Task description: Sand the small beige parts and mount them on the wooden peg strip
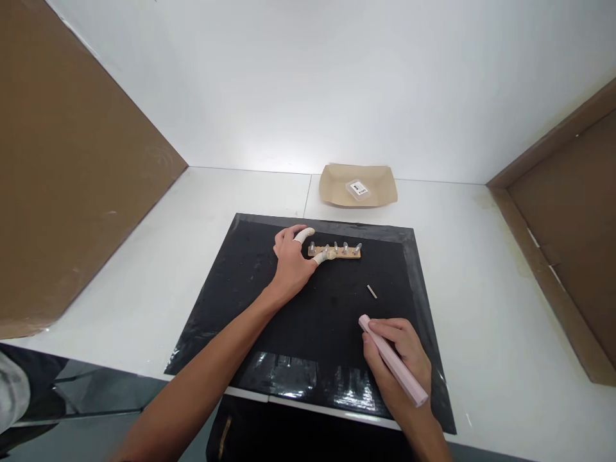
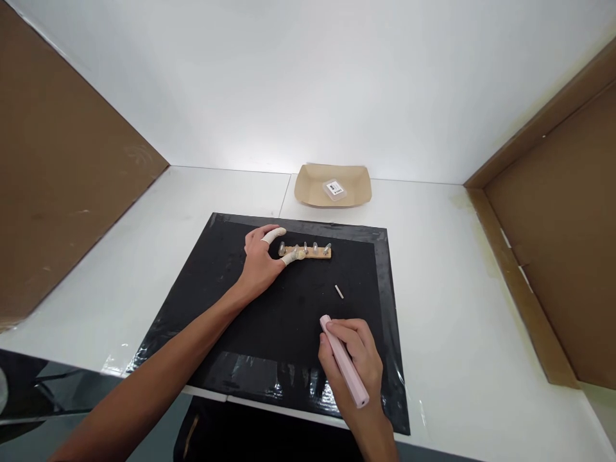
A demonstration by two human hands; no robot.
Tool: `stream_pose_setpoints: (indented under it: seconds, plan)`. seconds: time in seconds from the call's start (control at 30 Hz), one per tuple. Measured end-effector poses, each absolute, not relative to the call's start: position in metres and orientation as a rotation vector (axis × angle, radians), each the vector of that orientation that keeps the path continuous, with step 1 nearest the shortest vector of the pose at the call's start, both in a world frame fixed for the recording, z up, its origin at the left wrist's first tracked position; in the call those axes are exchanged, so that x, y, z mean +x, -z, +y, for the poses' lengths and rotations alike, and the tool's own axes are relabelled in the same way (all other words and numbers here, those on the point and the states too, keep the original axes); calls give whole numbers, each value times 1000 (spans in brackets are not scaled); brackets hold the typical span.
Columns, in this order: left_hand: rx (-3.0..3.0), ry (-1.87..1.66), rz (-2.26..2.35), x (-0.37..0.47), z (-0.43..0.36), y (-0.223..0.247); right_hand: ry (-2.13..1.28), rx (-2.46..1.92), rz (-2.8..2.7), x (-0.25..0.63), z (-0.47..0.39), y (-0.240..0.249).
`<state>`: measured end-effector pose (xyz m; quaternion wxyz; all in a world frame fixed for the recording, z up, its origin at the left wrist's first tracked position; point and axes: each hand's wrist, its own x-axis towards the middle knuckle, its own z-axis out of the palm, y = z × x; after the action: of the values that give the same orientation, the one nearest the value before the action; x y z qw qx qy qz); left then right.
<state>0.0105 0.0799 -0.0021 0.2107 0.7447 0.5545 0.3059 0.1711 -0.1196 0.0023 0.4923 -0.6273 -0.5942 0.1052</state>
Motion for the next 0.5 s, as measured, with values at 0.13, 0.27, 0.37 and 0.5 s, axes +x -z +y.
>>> stream_pose_setpoints:
  seconds: [0.13,0.27,0.37,0.5]
  plan:
    - [2069,-874,1530,9,81,4,-239,-1513,-1455,171,-119,-4]
    - [2061,-861,1557,10,81,4,-255,-1509,-1454,171,-119,-4]
    - [2077,-808,1574,12,81,2,-264,-1504,-1454,171,-119,-3]
    - [2126,-679,1569,13,80,-2,-282,-1514,-1459,171,-120,-1]
